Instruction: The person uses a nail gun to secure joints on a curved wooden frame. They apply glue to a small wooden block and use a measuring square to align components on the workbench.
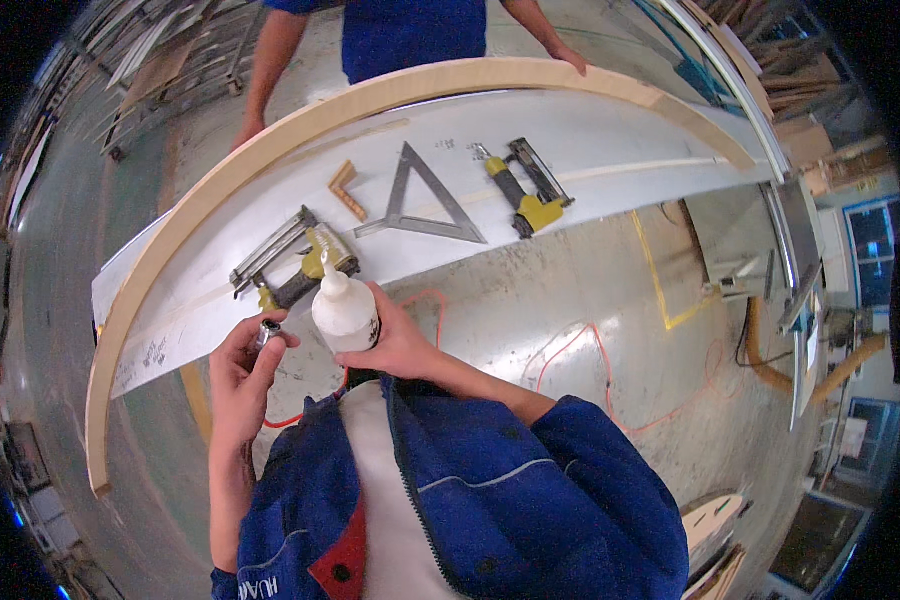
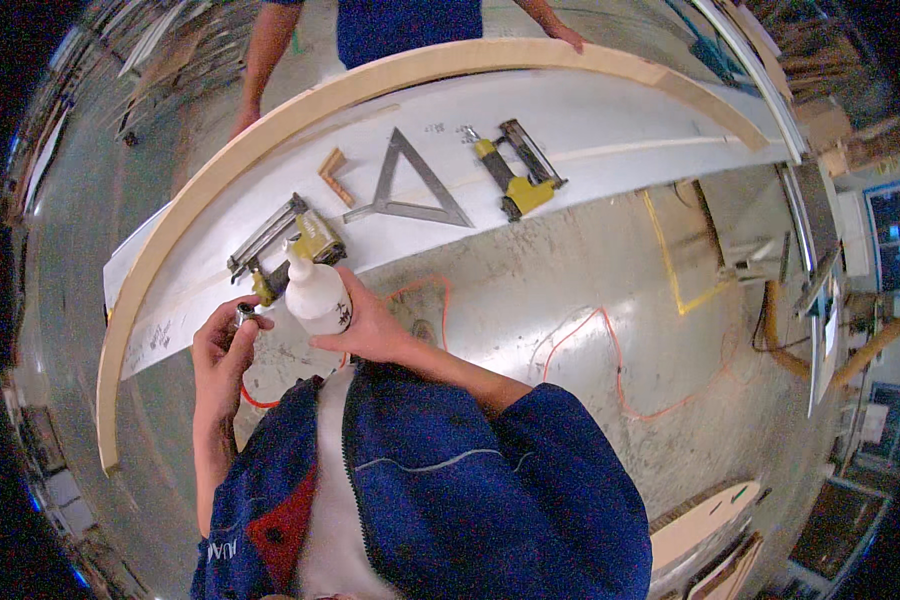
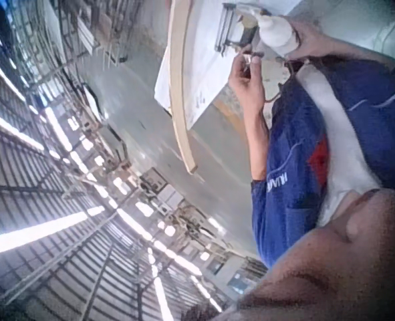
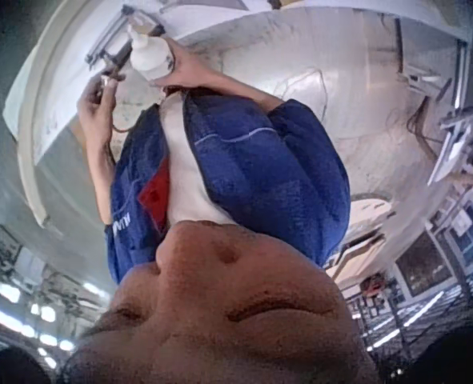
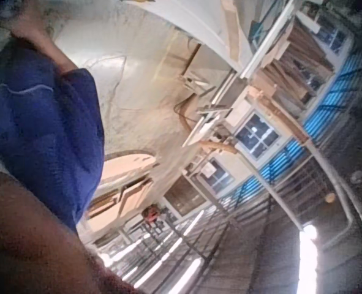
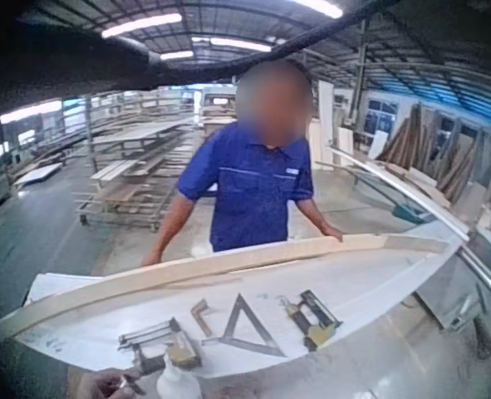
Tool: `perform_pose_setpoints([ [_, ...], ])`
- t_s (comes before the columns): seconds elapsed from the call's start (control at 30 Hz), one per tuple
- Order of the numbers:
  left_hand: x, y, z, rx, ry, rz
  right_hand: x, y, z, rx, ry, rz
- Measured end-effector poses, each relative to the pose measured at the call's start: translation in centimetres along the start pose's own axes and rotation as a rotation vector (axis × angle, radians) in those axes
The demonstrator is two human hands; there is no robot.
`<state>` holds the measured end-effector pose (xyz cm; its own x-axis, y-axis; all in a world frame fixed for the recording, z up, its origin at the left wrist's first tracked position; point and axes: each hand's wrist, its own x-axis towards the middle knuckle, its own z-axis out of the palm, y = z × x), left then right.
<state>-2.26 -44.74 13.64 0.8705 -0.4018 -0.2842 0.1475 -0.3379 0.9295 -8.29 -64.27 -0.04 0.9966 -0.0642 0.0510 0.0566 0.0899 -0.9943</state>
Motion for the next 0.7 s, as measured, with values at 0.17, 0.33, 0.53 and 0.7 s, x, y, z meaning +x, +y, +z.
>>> perform_pose_setpoints([
  [0.17,0.7,-0.1,1.2,0.132,-0.064,-0.032,-0.5,1.7,-2.2,0.032,0.169,-0.002],
  [0.33,1.6,-0.5,2.3,0.148,-0.135,-0.073,-1.1,4.8,-4.7,-0.034,0.367,0.001],
  [0.53,2.1,-1.2,2.8,0.220,-0.176,-0.074,-1.5,5.0,-5.9,-0.015,0.399,0.070],
  [0.7,2.6,-0.7,3.5,0.235,-0.194,-0.117,-2.0,5.1,-5.9,-0.024,0.381,0.081],
])
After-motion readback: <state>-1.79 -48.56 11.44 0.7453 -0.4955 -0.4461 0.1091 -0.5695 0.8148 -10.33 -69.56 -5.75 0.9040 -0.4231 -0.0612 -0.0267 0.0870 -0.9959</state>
